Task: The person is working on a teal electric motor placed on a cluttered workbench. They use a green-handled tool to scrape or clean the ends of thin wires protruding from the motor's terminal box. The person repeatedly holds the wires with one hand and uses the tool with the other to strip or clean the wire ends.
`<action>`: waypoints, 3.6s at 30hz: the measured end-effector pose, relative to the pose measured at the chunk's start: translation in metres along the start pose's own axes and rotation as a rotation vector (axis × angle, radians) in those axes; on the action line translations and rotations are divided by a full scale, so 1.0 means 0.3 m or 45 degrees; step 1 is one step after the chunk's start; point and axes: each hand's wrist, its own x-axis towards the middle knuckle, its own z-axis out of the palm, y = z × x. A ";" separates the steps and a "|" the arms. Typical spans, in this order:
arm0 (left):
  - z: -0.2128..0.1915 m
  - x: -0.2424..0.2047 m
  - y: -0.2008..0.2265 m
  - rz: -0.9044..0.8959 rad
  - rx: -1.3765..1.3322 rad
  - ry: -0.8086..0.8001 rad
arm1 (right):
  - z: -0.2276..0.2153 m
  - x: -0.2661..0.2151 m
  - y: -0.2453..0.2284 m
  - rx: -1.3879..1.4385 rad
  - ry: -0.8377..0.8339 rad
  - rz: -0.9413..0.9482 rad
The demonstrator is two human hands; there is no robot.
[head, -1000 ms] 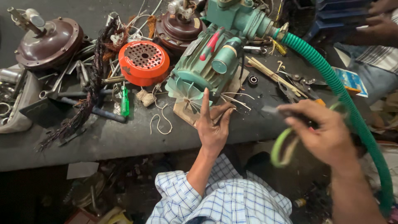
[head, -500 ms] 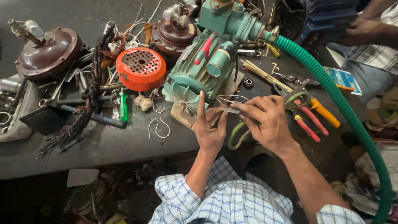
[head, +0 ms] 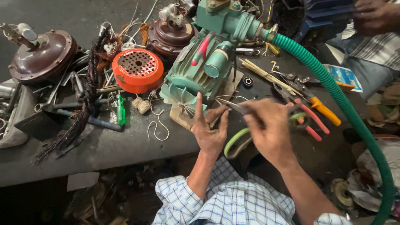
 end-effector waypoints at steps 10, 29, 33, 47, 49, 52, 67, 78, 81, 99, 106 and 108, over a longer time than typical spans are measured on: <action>0.002 -0.024 -0.024 -0.087 -0.034 -0.016 | 0.016 -0.028 0.004 -0.002 -0.192 0.092; -0.013 -0.004 -0.005 -0.056 -0.017 -0.045 | -0.101 -0.139 0.153 0.638 -0.003 0.547; -0.023 0.005 0.000 0.028 0.033 -0.087 | -0.141 -0.134 0.191 1.019 -0.344 0.745; -0.018 0.001 -0.021 0.041 0.086 -0.107 | 0.075 -0.049 0.131 0.179 0.062 0.475; -0.019 -0.001 -0.021 0.014 0.084 -0.103 | 0.098 -0.029 0.113 0.154 0.091 0.237; -0.020 -0.003 -0.022 0.001 0.033 -0.100 | 0.104 -0.008 0.101 0.089 0.124 0.226; -0.015 -0.016 -0.030 -0.020 -0.062 -0.091 | -0.066 0.060 0.188 -0.172 -0.024 -0.408; -0.016 -0.011 -0.028 -0.011 0.011 -0.098 | 0.034 0.123 0.262 -0.074 -0.137 -0.625; -0.008 -0.010 -0.027 -0.066 -0.060 -0.085 | -0.013 0.117 0.241 0.132 -0.279 -0.518; -0.003 -0.027 -0.034 -0.101 -0.195 -0.065 | 0.088 0.014 0.206 0.058 0.111 -0.344; -0.005 -0.017 -0.036 -0.040 -0.060 -0.030 | 0.021 -0.189 0.202 0.243 0.193 -0.302; 0.001 -0.018 -0.031 -0.029 -0.095 -0.024 | -0.002 -0.227 0.189 0.547 0.185 0.089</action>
